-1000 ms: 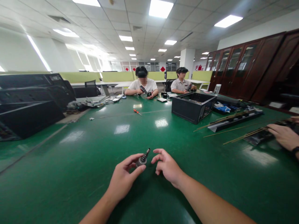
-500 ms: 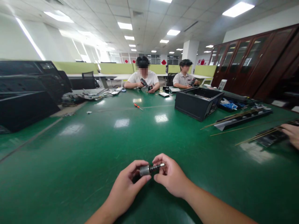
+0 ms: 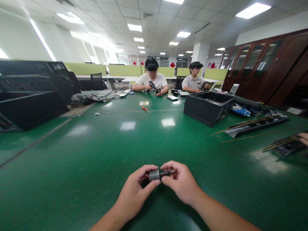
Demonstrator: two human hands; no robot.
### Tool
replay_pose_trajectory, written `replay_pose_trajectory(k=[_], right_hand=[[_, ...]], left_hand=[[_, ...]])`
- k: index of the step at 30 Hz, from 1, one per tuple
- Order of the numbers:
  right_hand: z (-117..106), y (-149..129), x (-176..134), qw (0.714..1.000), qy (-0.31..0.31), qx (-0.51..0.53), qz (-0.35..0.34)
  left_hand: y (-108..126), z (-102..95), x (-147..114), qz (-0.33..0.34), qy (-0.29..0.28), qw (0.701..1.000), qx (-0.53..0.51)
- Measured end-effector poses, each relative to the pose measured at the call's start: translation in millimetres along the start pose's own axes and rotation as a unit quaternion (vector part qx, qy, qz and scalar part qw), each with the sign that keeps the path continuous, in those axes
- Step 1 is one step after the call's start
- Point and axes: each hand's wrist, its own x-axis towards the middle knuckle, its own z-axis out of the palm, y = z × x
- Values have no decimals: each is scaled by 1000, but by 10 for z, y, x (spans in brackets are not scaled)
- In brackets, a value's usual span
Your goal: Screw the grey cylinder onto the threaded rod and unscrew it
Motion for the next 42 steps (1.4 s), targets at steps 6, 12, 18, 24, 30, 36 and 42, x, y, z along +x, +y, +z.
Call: replay_pose_trajectory(k=[6, 12, 18, 24, 30, 36, 42], right_hand=[[-12, -49, -19, 999, -4, -36, 10], [-18, -69, -24, 998, -2, -65, 2], [-22, -72, -15, 997, 2, -77, -1], [-19, -104, -25, 997, -2, -78, -3], [-36, -100, -23, 997, 3, -73, 4], [-40, -95, -23, 997, 4, -70, 10], [-46, -95, -20, 997, 5, -77, 6]], left_hand=[[-11, -1, 4, 3, 7, 1000, 16], [-28, 3, -11, 13, 10, 999, 29], [-24, 11, -13, 17, 16, 999, 36], [10, 14, -14, 26, 28, 998, 44], [-27, 26, -18, 26, 37, 998, 37], [-31, 23, -20, 24, 33, 998, 41], [-22, 12, -24, 33, 38, 997, 54]])
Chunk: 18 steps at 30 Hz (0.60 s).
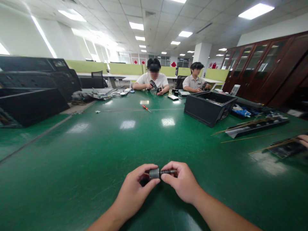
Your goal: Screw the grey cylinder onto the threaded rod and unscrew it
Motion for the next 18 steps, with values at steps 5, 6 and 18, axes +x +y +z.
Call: replay_pose_trajectory(k=[5, 6, 18], right_hand=[[-4, -15, -3, 1000, -5, 10, 5], [-4, -18, -4, 1000, -5, 11, 6], [-2, -5, -9, 1000, 0, 2, -8]], left_hand=[[27, -2, -3, 11, 5, 1000, 5], [29, -1, -5, 13, 6, 1000, 6], [-8, 3, -5, 23, 9, 1000, 14]])
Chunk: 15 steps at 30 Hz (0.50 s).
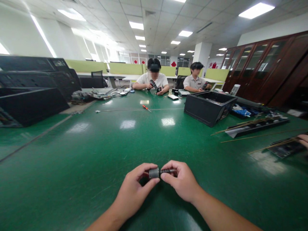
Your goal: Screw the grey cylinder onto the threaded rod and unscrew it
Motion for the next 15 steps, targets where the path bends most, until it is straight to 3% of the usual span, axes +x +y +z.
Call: replay_pose_trajectory(k=[15], right_hand=[[-16, 12, 3, 1000, -6, 6, 5]], left_hand=[[-2, -11, -1, 4, 7, 1000, 15]])
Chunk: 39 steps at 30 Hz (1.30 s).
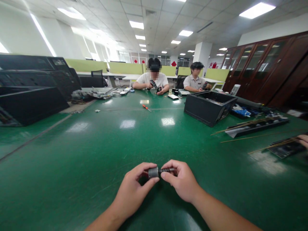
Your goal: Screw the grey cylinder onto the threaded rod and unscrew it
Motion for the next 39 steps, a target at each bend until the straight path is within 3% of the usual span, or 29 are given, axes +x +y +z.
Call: replay_pose_trajectory(k=[39], right_hand=[[9, 26, 13, 1000, 12, 14, -5]], left_hand=[[9, -13, -7, -6, 17, 1000, -19]])
